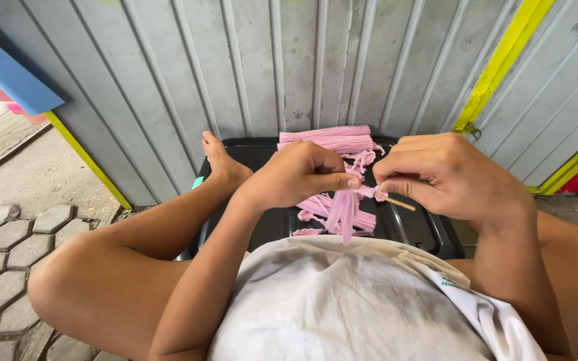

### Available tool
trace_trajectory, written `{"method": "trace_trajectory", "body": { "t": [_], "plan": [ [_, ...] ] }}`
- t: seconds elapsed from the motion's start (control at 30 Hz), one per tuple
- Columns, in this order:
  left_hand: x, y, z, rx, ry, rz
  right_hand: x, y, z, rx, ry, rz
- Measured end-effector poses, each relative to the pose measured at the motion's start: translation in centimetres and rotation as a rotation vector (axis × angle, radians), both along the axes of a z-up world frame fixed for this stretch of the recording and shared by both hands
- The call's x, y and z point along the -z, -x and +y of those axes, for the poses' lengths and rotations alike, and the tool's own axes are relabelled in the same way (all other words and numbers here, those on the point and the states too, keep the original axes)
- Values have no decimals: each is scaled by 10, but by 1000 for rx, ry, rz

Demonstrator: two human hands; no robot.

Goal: The person sits on the floor and uses a thin wooden stick to thread and tie pink plastic strips into small bundles. The person repeatedly picks up strips, wraps them around the stick, and secures them, placing finished bundles on a black tray.

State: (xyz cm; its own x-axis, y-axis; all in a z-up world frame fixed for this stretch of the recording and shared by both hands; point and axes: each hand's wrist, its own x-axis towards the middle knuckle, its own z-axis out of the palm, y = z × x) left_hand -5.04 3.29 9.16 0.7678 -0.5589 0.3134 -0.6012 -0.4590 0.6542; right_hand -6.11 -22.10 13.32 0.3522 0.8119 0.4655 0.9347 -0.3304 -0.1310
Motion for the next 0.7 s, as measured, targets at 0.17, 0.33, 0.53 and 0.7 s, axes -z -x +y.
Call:
{"method": "trace_trajectory", "body": {
  "t": [0.17,0.33,0.53,0.7],
  "plan": [
    [7,-1,-15,-435,-221,-177,23,-15,11,325,56,-349],
    [17,-14,-23,-628,-40,-4,42,-43,20,516,-84,-696],
    [58,-49,-31,-580,345,-30,64,-75,30,503,-296,-856],
    [93,-69,-52,-482,723,57,82,-90,40,344,-679,-617]
  ]
}}
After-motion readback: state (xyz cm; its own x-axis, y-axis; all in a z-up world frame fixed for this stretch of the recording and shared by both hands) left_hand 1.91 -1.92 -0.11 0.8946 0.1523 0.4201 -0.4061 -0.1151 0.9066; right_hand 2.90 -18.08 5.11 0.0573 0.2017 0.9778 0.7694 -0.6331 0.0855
